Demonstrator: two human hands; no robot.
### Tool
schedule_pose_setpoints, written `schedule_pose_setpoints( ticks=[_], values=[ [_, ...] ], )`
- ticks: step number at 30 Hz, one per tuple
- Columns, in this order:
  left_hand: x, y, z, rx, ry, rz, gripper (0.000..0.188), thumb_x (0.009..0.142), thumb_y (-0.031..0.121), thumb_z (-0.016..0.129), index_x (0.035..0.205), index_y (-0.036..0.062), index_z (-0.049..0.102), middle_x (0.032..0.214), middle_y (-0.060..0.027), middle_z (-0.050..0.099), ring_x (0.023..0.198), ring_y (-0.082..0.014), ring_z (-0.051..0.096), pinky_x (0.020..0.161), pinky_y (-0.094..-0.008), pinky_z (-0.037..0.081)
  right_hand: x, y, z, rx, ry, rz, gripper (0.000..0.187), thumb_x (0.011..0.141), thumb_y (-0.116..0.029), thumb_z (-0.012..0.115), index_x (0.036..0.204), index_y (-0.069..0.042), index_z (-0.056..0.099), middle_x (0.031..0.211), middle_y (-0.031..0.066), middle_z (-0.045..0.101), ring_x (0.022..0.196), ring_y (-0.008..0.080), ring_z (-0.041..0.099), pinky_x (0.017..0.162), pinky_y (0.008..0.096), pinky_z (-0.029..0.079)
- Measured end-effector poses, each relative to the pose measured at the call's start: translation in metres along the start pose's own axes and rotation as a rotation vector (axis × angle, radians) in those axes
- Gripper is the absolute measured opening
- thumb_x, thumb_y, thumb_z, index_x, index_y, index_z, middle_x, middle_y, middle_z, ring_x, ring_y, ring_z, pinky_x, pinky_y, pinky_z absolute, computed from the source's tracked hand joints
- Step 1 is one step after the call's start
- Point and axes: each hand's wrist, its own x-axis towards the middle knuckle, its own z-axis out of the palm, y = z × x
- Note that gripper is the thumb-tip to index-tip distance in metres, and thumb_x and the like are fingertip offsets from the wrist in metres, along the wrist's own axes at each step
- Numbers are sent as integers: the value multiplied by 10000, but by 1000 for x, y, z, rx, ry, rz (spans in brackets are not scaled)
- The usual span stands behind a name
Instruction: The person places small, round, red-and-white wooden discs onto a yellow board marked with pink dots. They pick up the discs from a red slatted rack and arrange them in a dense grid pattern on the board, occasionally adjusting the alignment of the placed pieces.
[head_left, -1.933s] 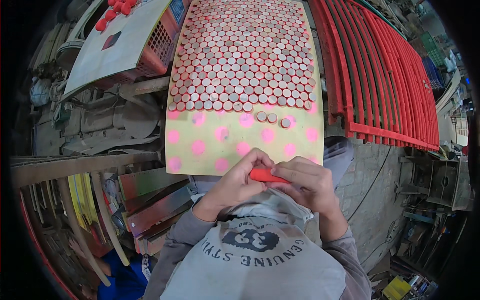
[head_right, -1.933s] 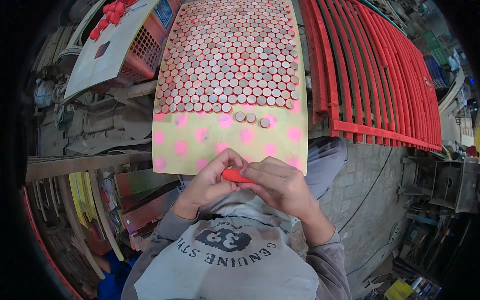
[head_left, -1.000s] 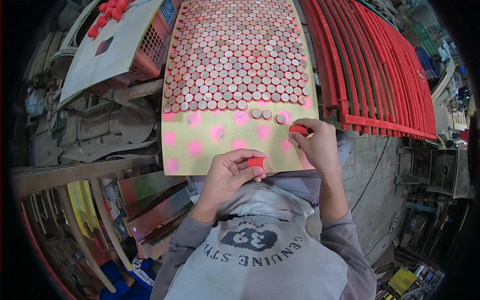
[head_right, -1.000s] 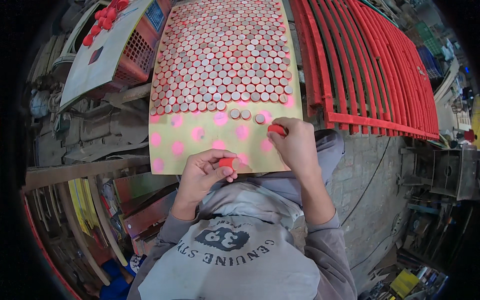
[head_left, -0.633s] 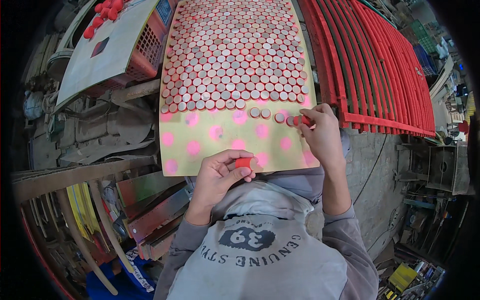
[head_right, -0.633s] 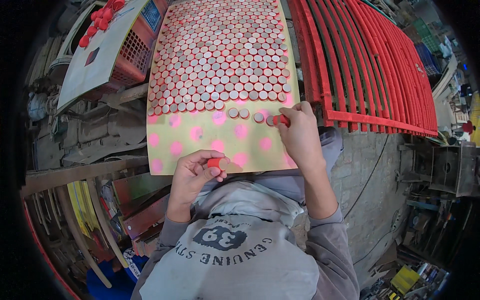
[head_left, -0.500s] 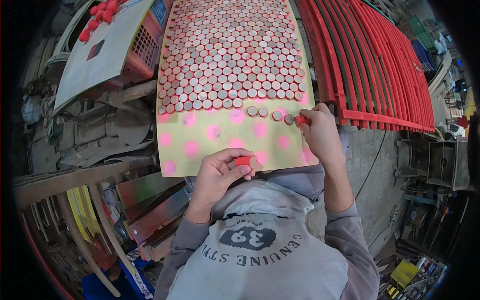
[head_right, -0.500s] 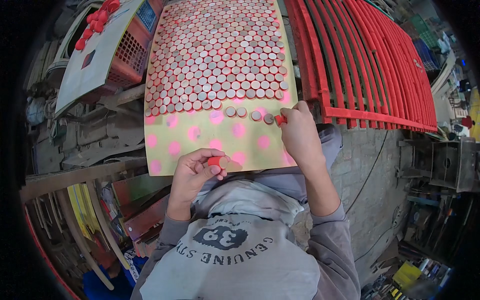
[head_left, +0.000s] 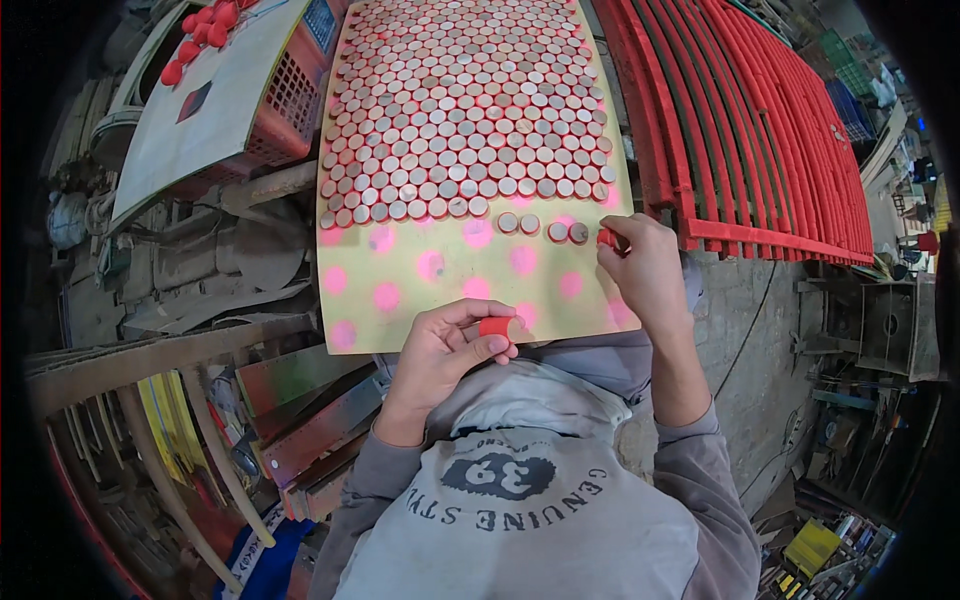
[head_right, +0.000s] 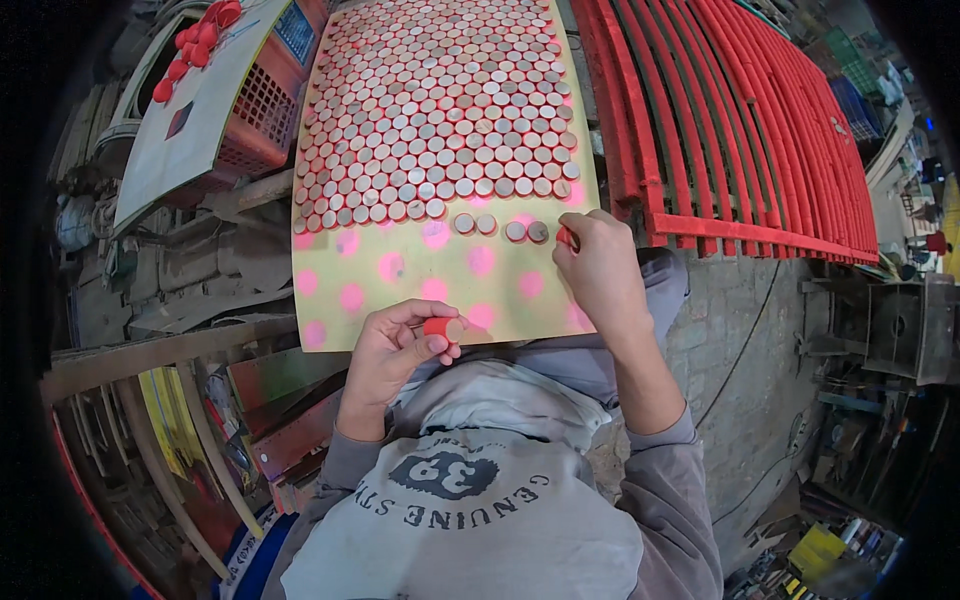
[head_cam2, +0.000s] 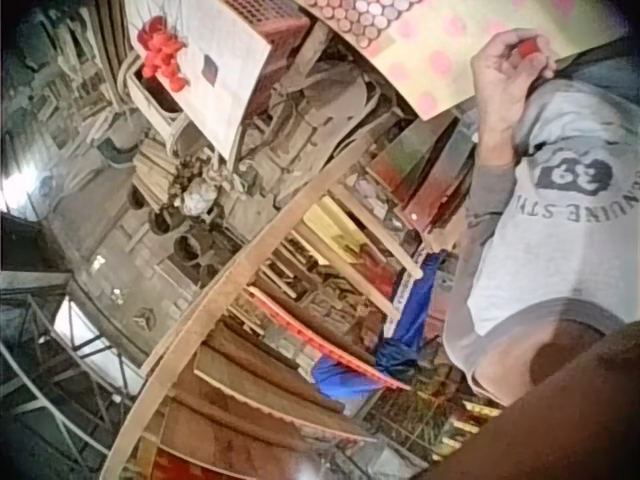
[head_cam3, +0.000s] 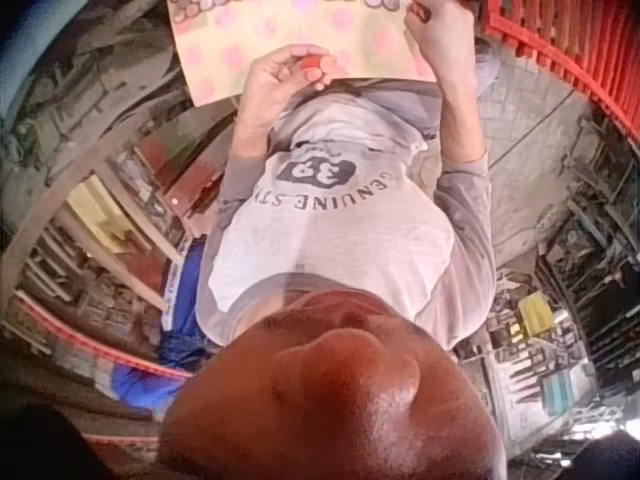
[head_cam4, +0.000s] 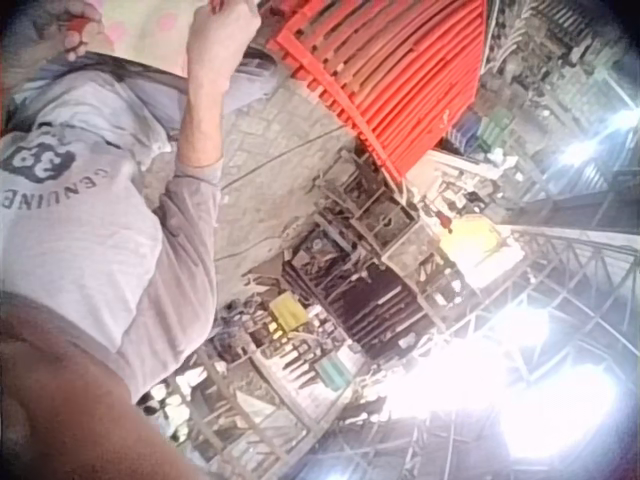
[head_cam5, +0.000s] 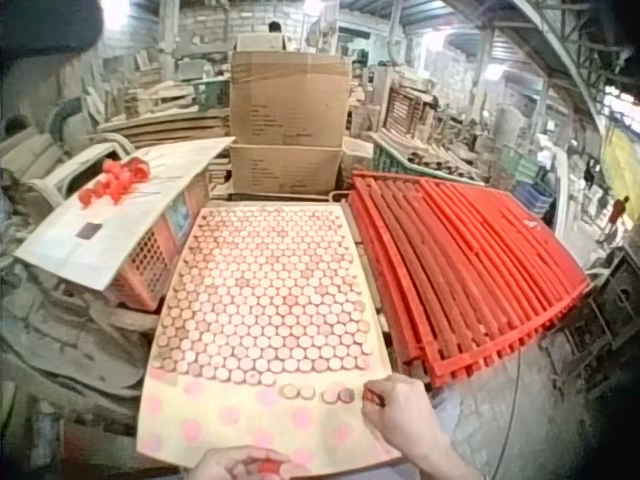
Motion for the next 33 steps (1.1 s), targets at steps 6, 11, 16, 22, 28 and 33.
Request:
schedule_pose_setpoints(
  ticks=[6,11,16,22,28,33],
  values=[
    [-1,2,4,-42,10,-19,375,936,43,729,1285,-51,630,1132,-161,728,879,-176,720,783,-283,599,5,1,0,-15,17,-27,305,792,-21,745,1084,63,724,1021,235,639,937,381,676,841,446,550],
    [-2,4,-2,-2,0,-4,341,970,-10,664,1301,-72,613,1165,-157,720,959,-183,726,857,-288,602,0,11,-13,-157,-54,99,302,768,-15,769,1054,65,717,1014,213,656,924,379,677,833,454,548],
    [-1,4,0,19,18,-37,378,953,22,697,1312,-61,614,1128,-159,727,908,-179,721,822,-281,597,5,12,-4,11,-2,73,286,739,-2,792,1006,57,708,956,216,697,876,387,690,801,441,556],
    [1,3,1,11,3,-32,359,954,20,689,1298,-54,616,1104,-140,717,919,-180,712,828,-287,590,-1,22,-2,37,75,8,275,752,24,791,1007,55,691,923,208,697,805,336,711,718,397,568],
    [8,-1,5,-101,68,13,153,928,14,666,1069,-33,627,993,-92,684,814,-158,663,719,-304,548,-21,19,-2,165,156,146,293,777,9,809,1030,44,665,912,169,698,730,231,718,656,326,570],
    [27,14,12,954,32,147,119,923,123,696,911,14,650,780,-52,643,676,-148,630,548,-341,453,-18,26,24,213,273,70,293,771,2,825,1014,27,662,924,149,697,734,219,706,655,316,563]
  ],
)
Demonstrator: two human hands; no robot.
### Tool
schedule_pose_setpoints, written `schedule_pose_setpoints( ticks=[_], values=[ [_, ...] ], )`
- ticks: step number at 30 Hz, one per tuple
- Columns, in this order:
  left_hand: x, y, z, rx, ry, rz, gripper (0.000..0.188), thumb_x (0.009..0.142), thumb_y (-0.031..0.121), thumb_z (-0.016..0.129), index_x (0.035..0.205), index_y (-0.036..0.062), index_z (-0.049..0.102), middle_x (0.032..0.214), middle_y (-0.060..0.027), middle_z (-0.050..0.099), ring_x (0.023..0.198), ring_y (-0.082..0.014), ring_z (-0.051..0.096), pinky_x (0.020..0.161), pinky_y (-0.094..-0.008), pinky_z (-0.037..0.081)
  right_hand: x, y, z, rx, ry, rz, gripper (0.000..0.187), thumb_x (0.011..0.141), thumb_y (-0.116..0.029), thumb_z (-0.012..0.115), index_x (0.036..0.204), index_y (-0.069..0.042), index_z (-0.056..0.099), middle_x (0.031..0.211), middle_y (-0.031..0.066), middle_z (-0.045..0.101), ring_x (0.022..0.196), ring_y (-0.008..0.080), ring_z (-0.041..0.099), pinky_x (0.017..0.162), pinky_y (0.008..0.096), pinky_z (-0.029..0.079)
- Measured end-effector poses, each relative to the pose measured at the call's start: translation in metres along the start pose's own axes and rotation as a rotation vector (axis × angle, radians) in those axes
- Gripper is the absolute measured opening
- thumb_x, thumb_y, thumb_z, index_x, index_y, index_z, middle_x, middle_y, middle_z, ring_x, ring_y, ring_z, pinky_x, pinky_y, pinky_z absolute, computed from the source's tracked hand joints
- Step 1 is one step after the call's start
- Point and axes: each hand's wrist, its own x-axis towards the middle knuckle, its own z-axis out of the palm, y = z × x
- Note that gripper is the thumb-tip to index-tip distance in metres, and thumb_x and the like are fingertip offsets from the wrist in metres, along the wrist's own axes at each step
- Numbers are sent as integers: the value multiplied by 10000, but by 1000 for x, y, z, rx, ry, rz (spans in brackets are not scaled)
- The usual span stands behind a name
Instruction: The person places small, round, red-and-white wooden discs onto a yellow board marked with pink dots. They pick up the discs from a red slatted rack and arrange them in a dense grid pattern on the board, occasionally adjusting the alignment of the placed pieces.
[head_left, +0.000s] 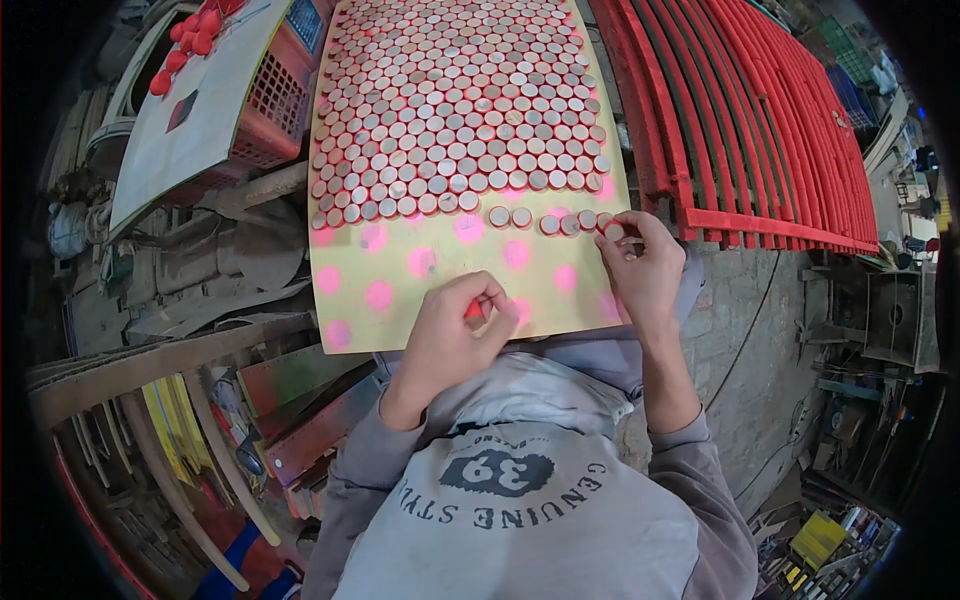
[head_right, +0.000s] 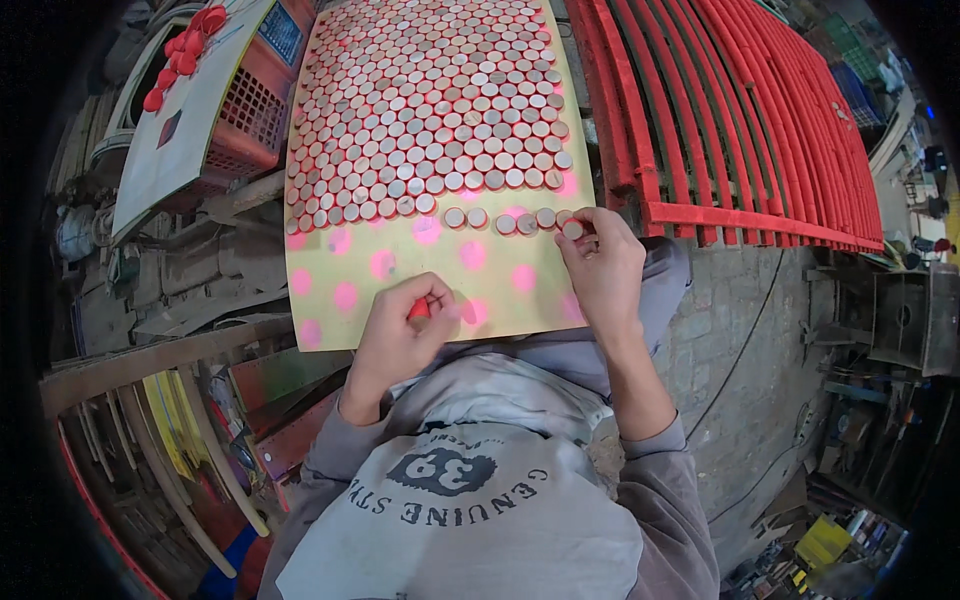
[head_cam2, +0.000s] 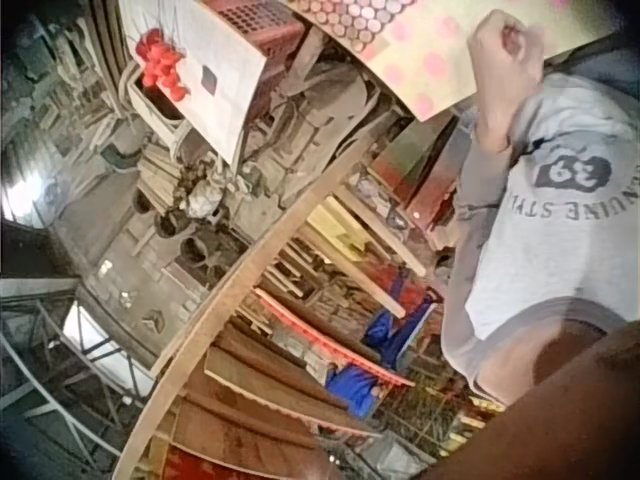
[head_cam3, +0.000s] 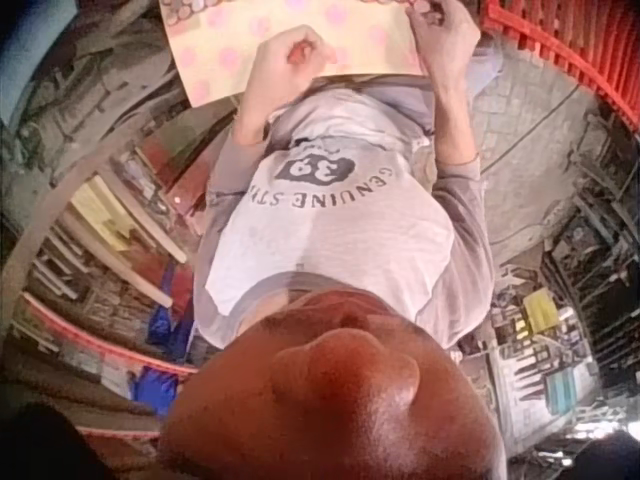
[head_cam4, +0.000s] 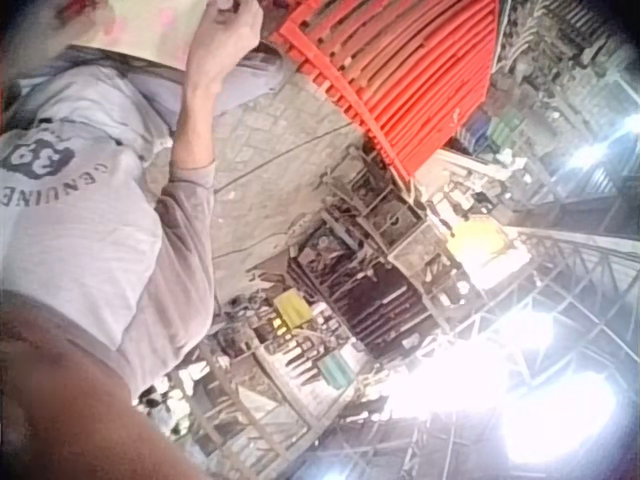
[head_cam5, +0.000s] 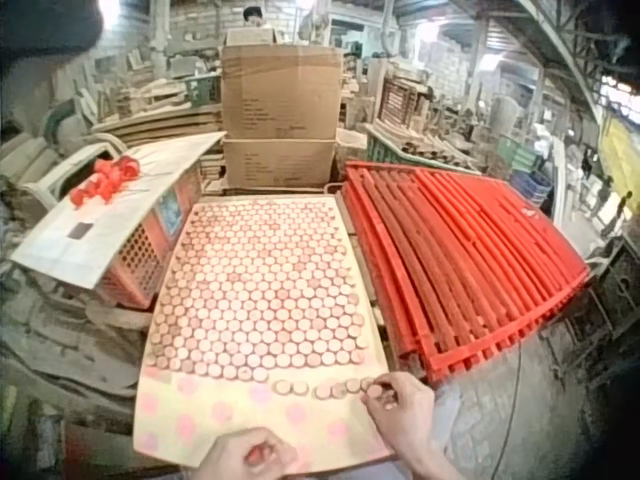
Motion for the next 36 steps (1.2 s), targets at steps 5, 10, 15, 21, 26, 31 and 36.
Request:
schedule_pose_setpoints(
  ticks=[5,10,15,21,26,31,36],
  values=[
    [38,-9,18,541,116,343,129,888,177,735,933,61,701,772,-67,647,673,-261,648,565,-390,504,8,-1,11,21,21,-39,298,761,-12,840,1000,25,666,901,139,688,740,217,697,654,322,556],
    [56,-10,34,553,132,462,145,873,156,741,995,79,724,829,-65,651,707,-278,667,604,-401,541,11,-4,12,8,-3,-46,299,755,-21,846,990,28,667,896,136,679,753,228,696,681,329,560],
    [67,-23,42,474,291,407,137,896,131,720,1021,76,724,876,-72,653,698,-279,666,607,-386,545,14,-6,13,64,-34,-97,313,743,-41,862,979,29,668,894,132,671,763,239,695,693,343,559],
    [74,-19,37,474,421,447,105,904,138,724,974,59,731,834,-73,657,632,-258,645,573,-375,522,17,-11,22,11,-29,-93,326,739,-72,875,965,28,663,885,130,659,759,248,675,705,351,564],
    [51,-28,25,465,450,348,75,883,134,748,904,62,744,764,-67,645,594,-234,635,544,-355,502,9,-12,19,17,35,-148,328,739,-80,876,968,18,662,929,131,638,792,256,654,711,363,579],
    [53,-29,16,555,434,373,77,877,135,752,922,71,752,772,-64,654,605,-241,644,549,-359,509,-9,-21,14,42,-87,-231,330,732,-86,881,970,1,669,943,121,630,840,273,652,723,367,579],
    [61,-27,14,573,492,307,122,879,138,749,981,75,767,780,-79,666,627,-263,659,562,-374,520,-16,-17,33,117,-204,-238,399,731,-106,882,1047,-5,659,926,124,655,905,306,645,787,397,536]
  ],
)
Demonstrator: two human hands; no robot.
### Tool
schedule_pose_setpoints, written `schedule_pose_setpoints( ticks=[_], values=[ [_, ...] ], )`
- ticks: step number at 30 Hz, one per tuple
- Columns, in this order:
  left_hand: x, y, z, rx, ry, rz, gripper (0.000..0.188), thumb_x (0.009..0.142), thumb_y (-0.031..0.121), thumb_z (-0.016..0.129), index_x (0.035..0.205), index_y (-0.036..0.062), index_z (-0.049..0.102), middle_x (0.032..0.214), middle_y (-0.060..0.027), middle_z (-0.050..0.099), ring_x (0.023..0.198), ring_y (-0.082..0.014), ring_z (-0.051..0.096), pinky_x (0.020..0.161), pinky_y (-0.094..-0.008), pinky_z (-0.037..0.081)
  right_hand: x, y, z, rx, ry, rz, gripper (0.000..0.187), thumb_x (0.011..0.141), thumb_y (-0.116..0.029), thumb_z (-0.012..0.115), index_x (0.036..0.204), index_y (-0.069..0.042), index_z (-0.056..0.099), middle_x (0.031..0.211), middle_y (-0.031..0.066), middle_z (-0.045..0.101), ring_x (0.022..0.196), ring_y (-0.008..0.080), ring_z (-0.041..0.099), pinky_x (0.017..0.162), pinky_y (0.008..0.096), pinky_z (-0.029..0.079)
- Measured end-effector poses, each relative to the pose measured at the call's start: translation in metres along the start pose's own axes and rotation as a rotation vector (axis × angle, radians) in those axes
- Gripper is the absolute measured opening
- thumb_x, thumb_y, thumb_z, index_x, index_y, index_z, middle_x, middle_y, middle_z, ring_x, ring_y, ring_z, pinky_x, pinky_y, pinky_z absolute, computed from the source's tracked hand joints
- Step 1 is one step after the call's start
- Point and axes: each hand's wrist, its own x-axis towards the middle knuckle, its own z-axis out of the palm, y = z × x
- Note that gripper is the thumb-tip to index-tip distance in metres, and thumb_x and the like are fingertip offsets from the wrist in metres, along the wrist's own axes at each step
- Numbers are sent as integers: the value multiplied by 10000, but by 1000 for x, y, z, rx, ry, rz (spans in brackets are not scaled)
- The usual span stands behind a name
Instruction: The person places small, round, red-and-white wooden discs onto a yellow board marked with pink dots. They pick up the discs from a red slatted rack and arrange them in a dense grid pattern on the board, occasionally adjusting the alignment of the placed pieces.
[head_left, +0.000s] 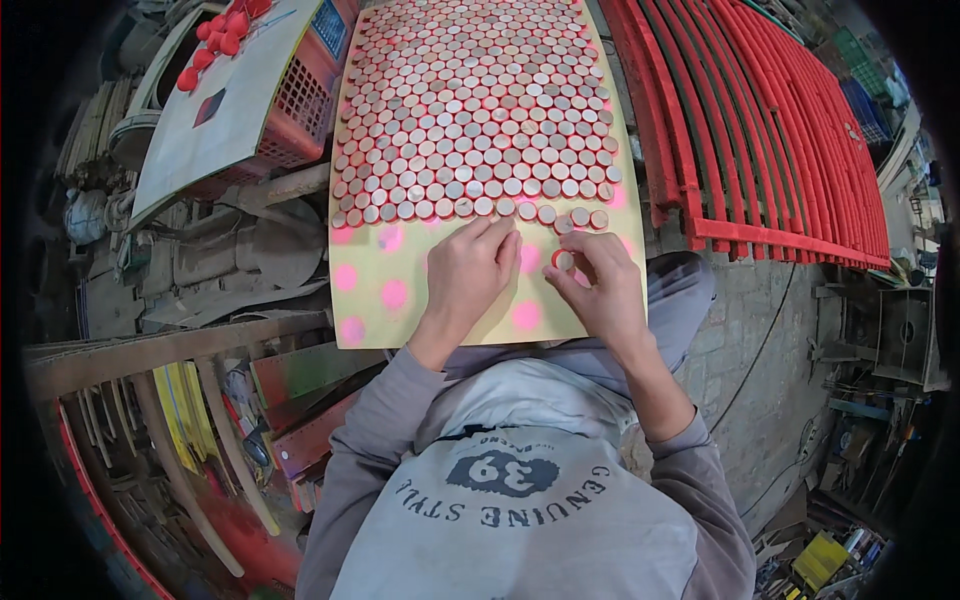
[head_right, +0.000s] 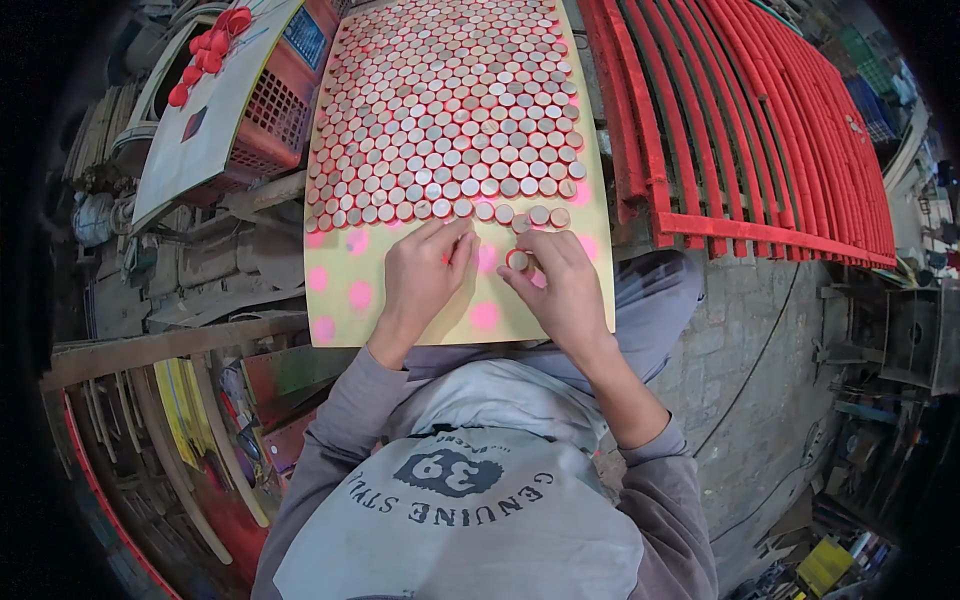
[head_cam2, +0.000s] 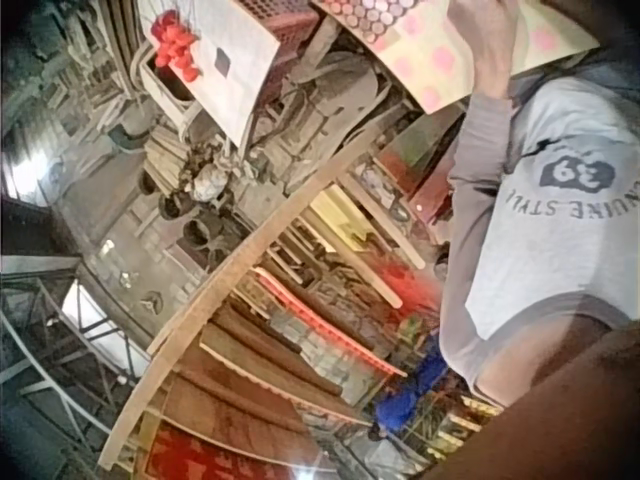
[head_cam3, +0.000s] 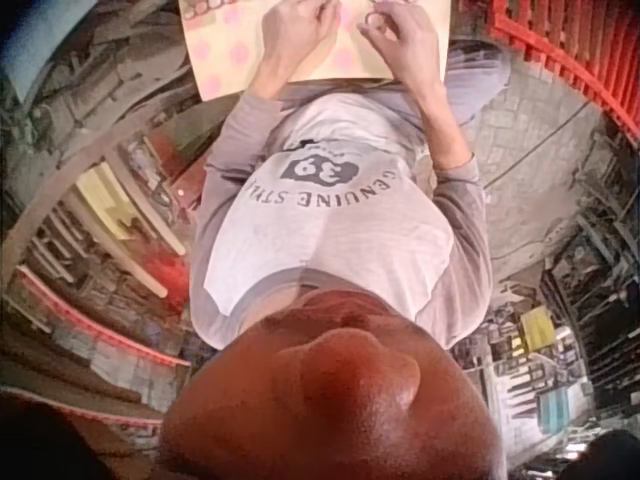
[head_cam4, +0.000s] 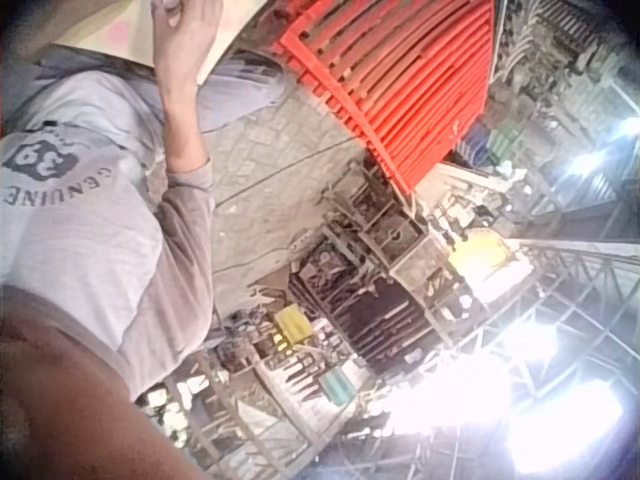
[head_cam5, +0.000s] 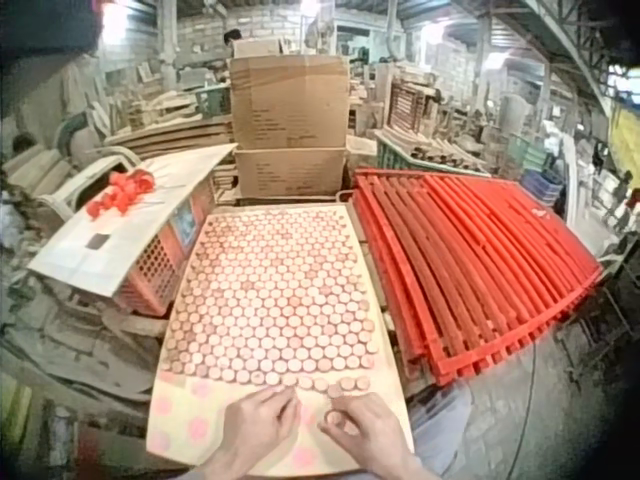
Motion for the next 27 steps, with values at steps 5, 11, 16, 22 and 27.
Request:
schedule_pose_setpoints(
  ticks=[5,11,16,22,27],
  values=[
    [-3,0,-1,-35,14,-23,152,881,152,748,1014,82,774,748,-91,653,620,-270,655,557,-376,515,10,-1,5,31,-12,-66,401,751,-97,867,1075,0,652,1045,143,698,975,329,662,833,414,534],
    [-4,2,1,-18,-40,42,164,876,154,751,1034,121,781,697,-75,604,581,-256,629,526,-372,495,12,-2,6,32,-21,-68,371,767,-83,853,1066,2,650,1085,151,708,1032,341,666,872,423,535],
    [-2,8,7,25,-43,47,190,882,178,748,1063,133,785,683,-65,595,569,-237,624,505,-372,487,10,0,4,30,52,-99,356,778,-59,842,1058,4,630,1132,166,695,1064,350,664,867,415,549],
    [2,7,8,26,-40,-2,194,891,184,735,1065,115,787,698,-69,623,583,-240,640,518,-374,502,10,1,6,28,64,-133,346,789,-52,832,1056,7,618,1209,177,678,1096,363,657,887,420,549],
    [5,6,10,-23,-37,-15,175,884,177,739,1030,92,785,757,-82,670,616,-257,662,546,-382,520,10,1,10,-5,41,-100,345,786,-75,840,1040,3,620,1216,174,679,1117,361,651,913,428,537]
  ],
)
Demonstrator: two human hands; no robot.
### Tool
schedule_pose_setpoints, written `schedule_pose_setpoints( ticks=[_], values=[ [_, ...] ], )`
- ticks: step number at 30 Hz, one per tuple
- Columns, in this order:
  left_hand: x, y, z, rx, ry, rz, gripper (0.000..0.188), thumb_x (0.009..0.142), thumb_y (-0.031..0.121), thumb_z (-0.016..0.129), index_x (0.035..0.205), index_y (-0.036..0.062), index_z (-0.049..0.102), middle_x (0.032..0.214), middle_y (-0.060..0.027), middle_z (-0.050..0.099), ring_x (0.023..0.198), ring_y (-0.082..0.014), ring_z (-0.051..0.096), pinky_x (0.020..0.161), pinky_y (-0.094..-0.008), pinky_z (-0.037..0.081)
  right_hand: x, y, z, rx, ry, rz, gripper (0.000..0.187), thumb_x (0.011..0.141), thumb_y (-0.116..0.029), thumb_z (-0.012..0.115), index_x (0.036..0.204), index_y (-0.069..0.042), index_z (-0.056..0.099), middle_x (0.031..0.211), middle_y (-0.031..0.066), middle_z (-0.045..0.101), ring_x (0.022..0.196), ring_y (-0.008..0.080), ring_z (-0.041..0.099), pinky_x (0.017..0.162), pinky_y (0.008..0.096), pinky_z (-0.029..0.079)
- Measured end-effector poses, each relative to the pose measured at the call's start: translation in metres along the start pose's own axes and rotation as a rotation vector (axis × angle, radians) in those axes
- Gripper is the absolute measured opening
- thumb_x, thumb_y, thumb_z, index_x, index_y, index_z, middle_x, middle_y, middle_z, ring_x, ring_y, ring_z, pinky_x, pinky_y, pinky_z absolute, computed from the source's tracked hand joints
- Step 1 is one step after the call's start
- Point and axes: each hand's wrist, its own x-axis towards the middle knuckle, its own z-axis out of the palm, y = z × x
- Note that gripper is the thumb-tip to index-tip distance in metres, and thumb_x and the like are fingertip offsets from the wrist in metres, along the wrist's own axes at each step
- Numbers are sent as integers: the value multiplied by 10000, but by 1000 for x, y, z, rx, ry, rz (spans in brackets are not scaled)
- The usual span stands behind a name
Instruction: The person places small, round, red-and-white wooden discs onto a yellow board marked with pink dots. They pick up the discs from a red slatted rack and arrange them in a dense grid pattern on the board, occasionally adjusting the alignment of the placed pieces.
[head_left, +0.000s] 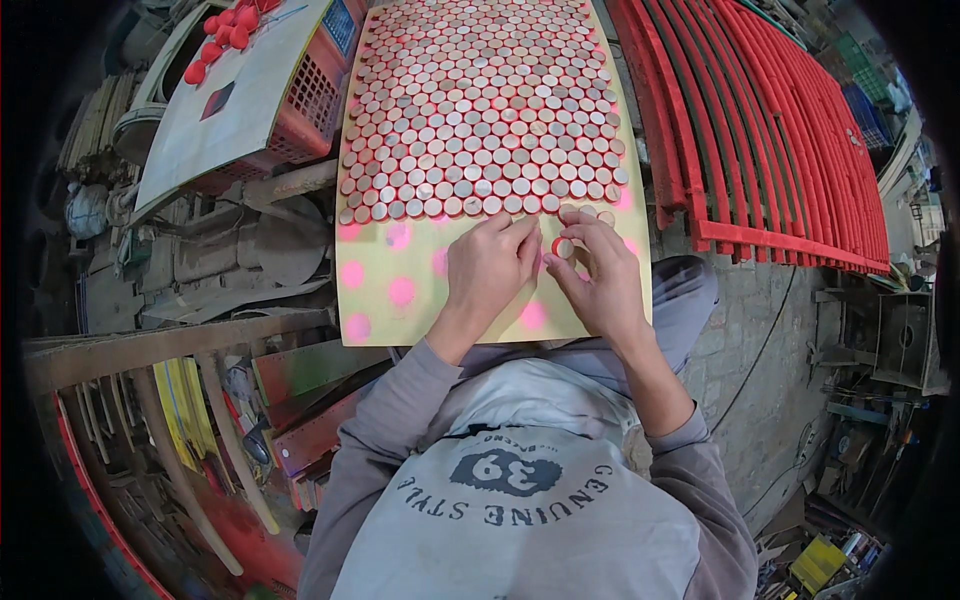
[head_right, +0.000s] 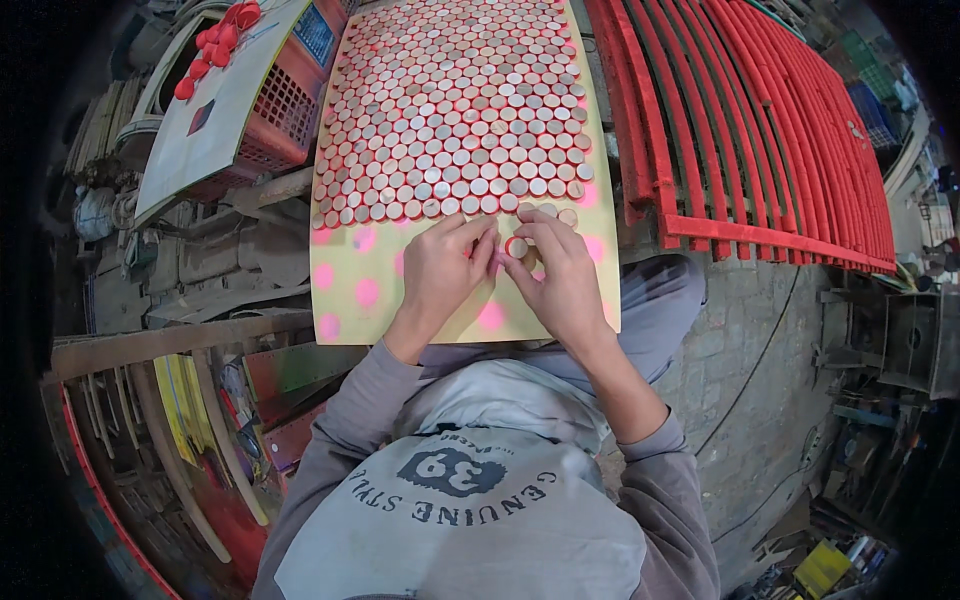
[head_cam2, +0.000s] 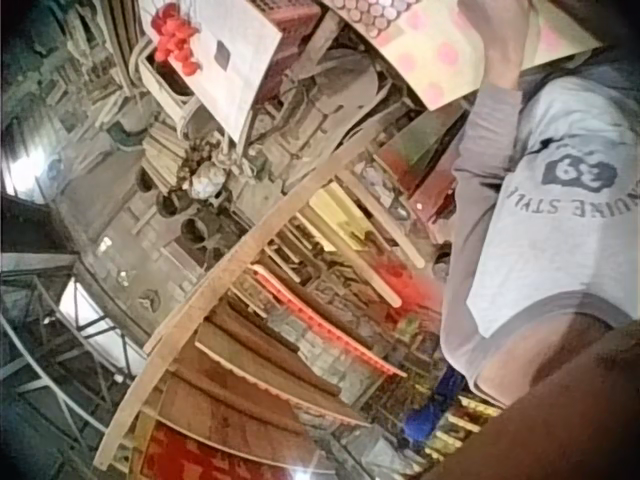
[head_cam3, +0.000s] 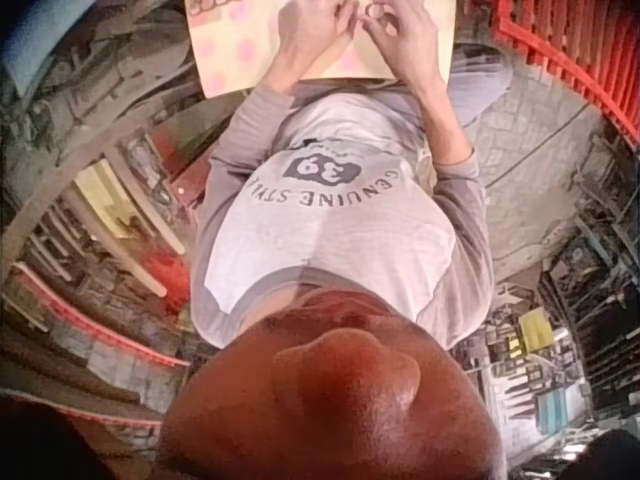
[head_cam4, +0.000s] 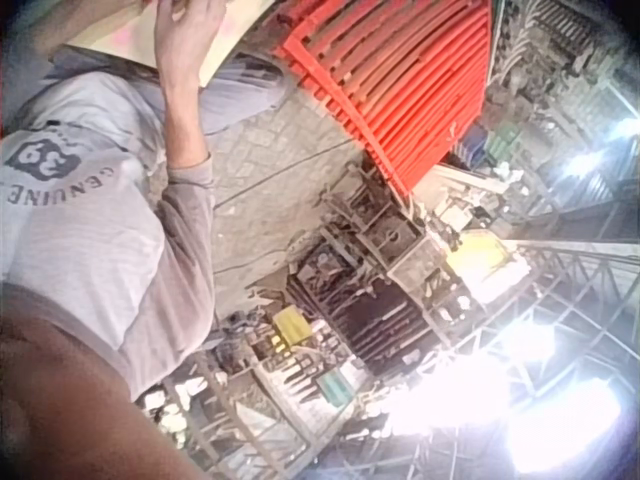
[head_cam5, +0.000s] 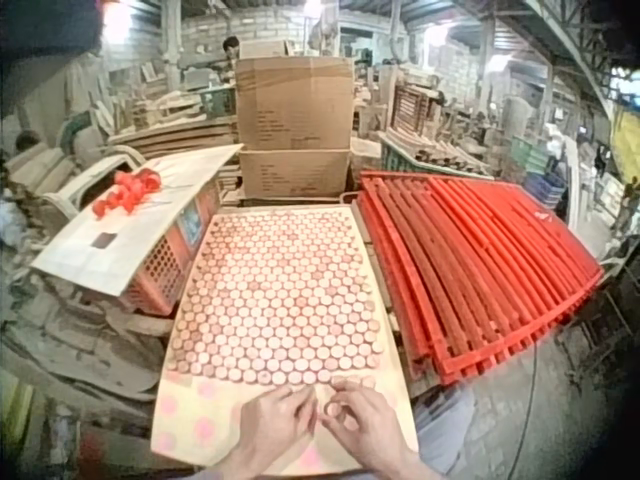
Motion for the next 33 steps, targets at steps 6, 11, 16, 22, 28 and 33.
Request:
schedule_pose_setpoints(
  ticks=[6,11,16,22,28,33],
  values=[
    [4,-1,1,-13,10,28,150,882,166,742,985,63,775,798,-97,686,649,-268,672,583,-384,532,1,-1,-4,0,20,-60,356,776,-100,850,1046,-14,635,1236,176,670,1099,359,652,918,433,529],
    [6,-5,4,-77,63,14,76,870,140,721,873,66,733,731,-90,624,636,-288,650,566,-403,522,-3,1,-1,-5,-15,-9,364,773,-88,847,1051,-7,626,1244,177,662,1109,365,649,924,436,529],
    [7,-7,2,-98,31,1,81,867,126,739,905,55,750,751,-91,652,639,-268,658,575,-381,524,0,0,-2,26,8,5,359,779,-71,841,1051,5,619,1263,187,644,1115,370,649,904,430,541],
    [3,-19,-12,-162,57,21,114,882,71,748,982,22,770,867,-105,735,676,-210,699,612,-316,552,-3,-5,-5,41,21,48,352,783,-55,840,1044,16,614,1237,191,639,1089,366,668,857,398,572],
    [3,-22,-13,-163,48,49,125,897,67,737,1004,11,768,935,-115,757,709,-216,715,634,-303,566,-1,-4,-1,25,49,0,344,785,-59,843,1031,17,615,1233,197,641,1058,360,687,852,397,578],
    [-1,-23,-12,-179,52,50,129,896,63,740,1011,11,766,932,-114,755,709,-212,714,633,-304,564,1,-3,-2,9,52,-30,343,781,-65,848,1025,15,619,1240,197,645,1062,362,687,859,401,576]
  ],
)
